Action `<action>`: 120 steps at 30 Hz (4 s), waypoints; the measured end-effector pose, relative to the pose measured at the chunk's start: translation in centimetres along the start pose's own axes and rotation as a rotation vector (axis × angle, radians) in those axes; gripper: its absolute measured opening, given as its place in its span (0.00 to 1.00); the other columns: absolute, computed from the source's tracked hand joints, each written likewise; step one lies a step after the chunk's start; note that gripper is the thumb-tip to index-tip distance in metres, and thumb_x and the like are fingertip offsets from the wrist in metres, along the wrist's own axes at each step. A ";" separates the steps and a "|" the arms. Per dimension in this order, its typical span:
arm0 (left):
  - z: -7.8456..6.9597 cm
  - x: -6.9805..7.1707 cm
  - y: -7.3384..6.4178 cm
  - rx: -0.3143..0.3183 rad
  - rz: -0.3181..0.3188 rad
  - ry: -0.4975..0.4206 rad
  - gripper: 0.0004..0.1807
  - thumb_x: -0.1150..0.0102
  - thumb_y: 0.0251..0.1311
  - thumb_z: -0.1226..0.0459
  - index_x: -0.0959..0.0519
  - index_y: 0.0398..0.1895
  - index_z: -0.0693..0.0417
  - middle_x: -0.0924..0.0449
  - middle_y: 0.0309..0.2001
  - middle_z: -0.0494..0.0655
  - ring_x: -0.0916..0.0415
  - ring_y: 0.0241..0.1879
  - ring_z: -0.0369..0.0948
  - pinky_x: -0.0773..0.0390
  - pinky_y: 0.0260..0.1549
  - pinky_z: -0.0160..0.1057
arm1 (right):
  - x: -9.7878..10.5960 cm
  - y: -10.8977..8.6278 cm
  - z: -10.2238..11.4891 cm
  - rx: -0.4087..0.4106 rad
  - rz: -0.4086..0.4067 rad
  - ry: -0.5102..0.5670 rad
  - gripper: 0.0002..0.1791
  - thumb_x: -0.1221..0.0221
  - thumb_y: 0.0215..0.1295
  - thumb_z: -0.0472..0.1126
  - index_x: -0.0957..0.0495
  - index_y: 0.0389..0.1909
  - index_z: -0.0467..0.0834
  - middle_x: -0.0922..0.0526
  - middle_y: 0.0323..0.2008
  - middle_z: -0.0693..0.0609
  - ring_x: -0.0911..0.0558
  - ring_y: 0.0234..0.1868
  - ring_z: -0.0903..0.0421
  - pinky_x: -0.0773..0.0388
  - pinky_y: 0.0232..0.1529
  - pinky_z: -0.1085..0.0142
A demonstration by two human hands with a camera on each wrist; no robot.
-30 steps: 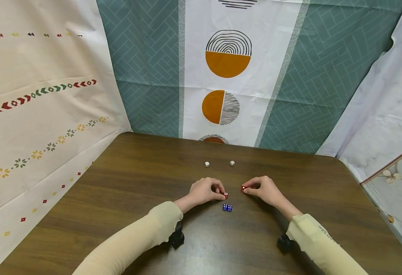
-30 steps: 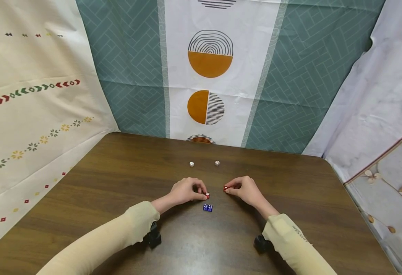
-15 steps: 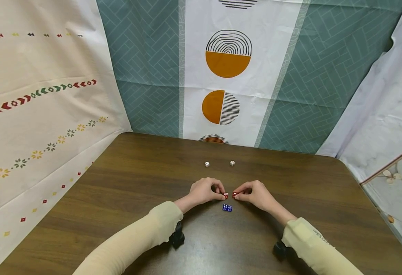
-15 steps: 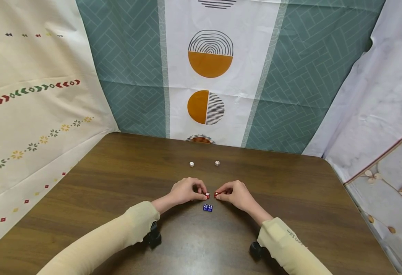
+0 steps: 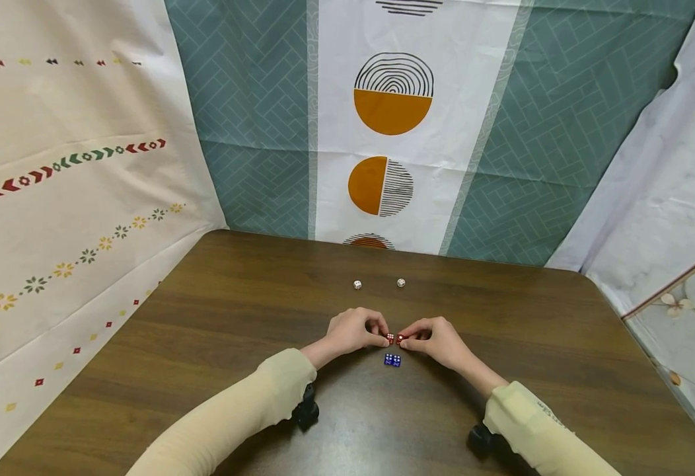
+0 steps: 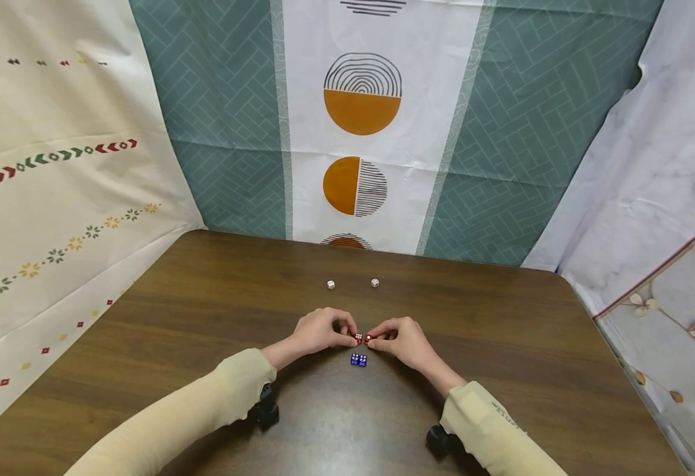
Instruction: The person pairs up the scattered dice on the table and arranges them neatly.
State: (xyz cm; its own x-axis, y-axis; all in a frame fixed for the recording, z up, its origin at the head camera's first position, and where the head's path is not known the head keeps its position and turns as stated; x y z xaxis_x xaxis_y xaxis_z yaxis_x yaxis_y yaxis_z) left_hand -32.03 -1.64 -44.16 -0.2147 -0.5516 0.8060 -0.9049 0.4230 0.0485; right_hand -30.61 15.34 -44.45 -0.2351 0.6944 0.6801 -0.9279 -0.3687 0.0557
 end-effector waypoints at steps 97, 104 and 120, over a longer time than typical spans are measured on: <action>-0.2 -0.1 -0.2 -0.016 0.001 0.007 0.09 0.27 0.51 0.48 0.16 0.33 0.33 0.27 0.22 0.28 0.35 0.22 0.29 0.41 0.21 0.33 | -0.3 -0.1 -0.2 -0.008 -0.015 0.008 0.09 0.29 0.57 0.48 0.12 0.37 0.50 0.17 0.28 0.54 0.27 0.26 0.61 0.31 0.27 0.70; 0.3 0.2 0.1 -0.030 0.072 -0.144 0.11 0.27 0.54 0.57 0.14 0.40 0.41 0.22 0.25 0.33 0.27 0.20 0.30 0.32 0.21 0.32 | -0.3 -0.2 -0.3 -0.027 -0.010 0.009 0.10 0.29 0.56 0.48 0.12 0.37 0.50 0.17 0.28 0.54 0.28 0.26 0.61 0.32 0.27 0.70; 6.0 6.2 4.2 0.142 -0.319 -0.184 0.16 0.29 0.56 0.62 0.17 0.48 0.54 0.20 0.44 0.52 0.22 0.42 0.46 0.23 0.45 0.46 | -0.3 0.0 -0.5 -0.034 -0.010 0.006 0.10 0.28 0.55 0.48 0.12 0.37 0.50 0.17 0.28 0.55 0.28 0.26 0.61 0.32 0.26 0.70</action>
State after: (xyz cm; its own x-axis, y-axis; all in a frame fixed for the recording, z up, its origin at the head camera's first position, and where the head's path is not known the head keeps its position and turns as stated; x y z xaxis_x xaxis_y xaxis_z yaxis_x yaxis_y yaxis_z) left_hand -39.38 -7.60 -42.49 0.0352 -0.7642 0.6440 -0.9759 0.1125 0.1868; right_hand -30.70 15.47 -44.99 -0.2272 0.7015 0.6755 -0.9394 -0.3407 0.0378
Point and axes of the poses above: each hand's wrist, its own y-axis towards the middle knuckle, its own x-axis out of the back of the hand, z = x × y, the point moved 7 cm from there along y, towards the middle knuckle
